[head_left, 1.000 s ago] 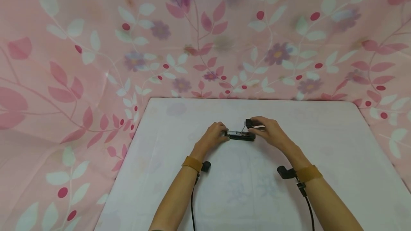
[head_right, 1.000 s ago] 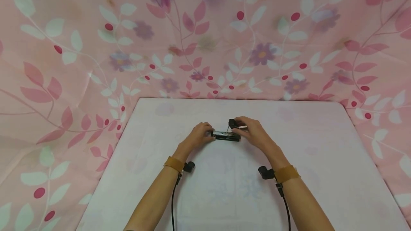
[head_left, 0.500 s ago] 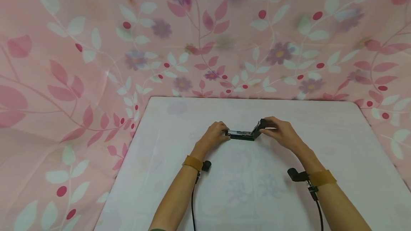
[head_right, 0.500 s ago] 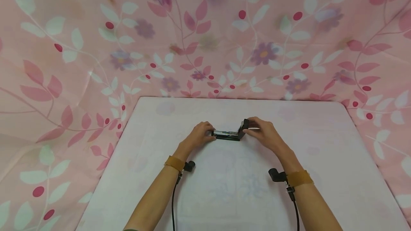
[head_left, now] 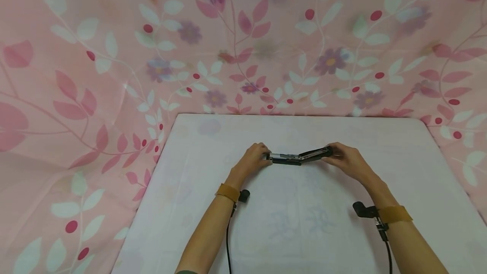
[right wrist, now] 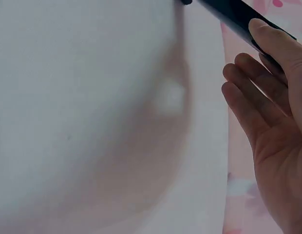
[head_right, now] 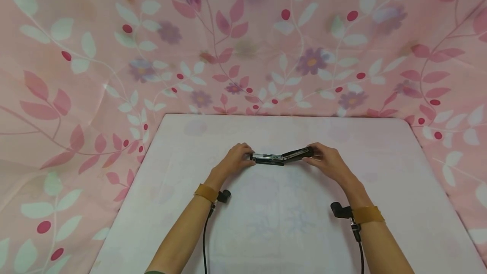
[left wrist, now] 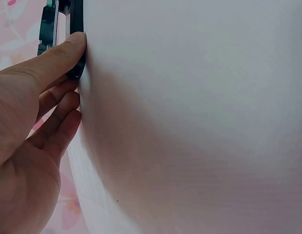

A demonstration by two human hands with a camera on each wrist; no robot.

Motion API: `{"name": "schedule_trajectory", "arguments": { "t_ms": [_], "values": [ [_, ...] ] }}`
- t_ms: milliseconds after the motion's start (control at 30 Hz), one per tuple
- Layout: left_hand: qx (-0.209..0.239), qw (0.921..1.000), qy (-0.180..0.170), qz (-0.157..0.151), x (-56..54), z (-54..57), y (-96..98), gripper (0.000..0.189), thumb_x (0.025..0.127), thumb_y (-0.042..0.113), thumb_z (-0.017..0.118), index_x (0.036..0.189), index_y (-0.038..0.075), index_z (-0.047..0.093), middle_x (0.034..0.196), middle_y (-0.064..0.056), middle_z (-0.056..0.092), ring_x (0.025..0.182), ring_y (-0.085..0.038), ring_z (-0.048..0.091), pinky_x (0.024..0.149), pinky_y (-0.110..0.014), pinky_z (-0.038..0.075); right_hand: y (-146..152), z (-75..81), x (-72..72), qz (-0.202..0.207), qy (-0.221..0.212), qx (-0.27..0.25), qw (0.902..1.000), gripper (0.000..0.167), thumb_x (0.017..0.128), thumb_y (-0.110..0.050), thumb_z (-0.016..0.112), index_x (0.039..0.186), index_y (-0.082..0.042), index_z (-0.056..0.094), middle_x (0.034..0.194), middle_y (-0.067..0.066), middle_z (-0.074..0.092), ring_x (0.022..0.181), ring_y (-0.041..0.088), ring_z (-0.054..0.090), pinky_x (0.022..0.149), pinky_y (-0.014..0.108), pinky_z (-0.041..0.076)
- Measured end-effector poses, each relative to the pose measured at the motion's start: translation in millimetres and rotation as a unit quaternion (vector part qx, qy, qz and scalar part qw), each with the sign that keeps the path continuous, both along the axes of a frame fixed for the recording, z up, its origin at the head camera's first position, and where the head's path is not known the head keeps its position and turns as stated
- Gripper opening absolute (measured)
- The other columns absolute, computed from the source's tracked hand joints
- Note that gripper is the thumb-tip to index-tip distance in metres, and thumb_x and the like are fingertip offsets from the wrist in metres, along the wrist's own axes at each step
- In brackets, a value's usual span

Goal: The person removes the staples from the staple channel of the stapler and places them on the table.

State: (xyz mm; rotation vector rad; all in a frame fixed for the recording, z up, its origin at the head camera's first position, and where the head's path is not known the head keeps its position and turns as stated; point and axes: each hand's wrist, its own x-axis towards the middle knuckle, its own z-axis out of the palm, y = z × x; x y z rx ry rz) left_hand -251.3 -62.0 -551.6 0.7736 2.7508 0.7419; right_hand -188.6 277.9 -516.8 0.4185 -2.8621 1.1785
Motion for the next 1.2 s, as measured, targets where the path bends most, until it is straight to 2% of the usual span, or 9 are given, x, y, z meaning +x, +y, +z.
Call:
{"name": "schedule_trajectory", "arguments": {
  "t_ms": [167,433,867,1200],
  "values": [
    [0.001,1.0000,0.006,0.005,2.3,2.2,1.4,0.037,0.086,0.024,0.076,0.120,0.009,0.070,0.119,-0.003,0.064,0.111,-0.017,0.055,0.100,-0.031,0.049,7.6,-9.4,1.7,0.004,-0.005,0.008,0.9999,0.042,0.087,-0.012,0.074,0.123,0.001,0.059,0.114,0.024,0.068,0.107,0.044,0.066,0.087,0.051,0.054],
    [-0.002,0.9999,0.010,0.005,2.0,3.2,2.9,0.037,0.086,0.023,0.077,0.119,0.008,0.070,0.118,-0.005,0.065,0.110,-0.019,0.055,0.099,-0.032,0.049,11.6,-15.8,4.9,-0.006,-0.034,0.028,0.9990,0.047,0.089,-0.025,0.073,0.126,0.000,0.058,0.119,0.028,0.065,0.112,0.050,0.061,0.092,0.057,0.051],
    [0.012,0.9998,0.014,0.004,2.2,3.4,2.4,0.037,0.084,0.021,0.078,0.118,0.007,0.071,0.116,-0.006,0.066,0.108,-0.020,0.056,0.098,-0.033,0.049,11.3,-16.3,4.6,-0.005,-0.041,0.034,0.9985,0.047,0.089,-0.023,0.073,0.126,0.001,0.057,0.114,0.025,0.068,0.110,0.046,0.064,0.091,0.056,0.052],
    [0.005,0.9999,0.009,0.005,2.0,1.8,2.4,0.038,0.085,0.023,0.077,0.120,0.008,0.070,0.118,-0.006,0.065,0.111,-0.019,0.055,0.101,-0.032,0.049,9.2,-12.6,5.2,-0.003,-0.039,0.041,0.9984,0.047,0.088,-0.023,0.073,0.126,0.000,0.058,0.112,0.024,0.069,0.109,0.046,0.065,0.090,0.057,0.052]
  ]
}}
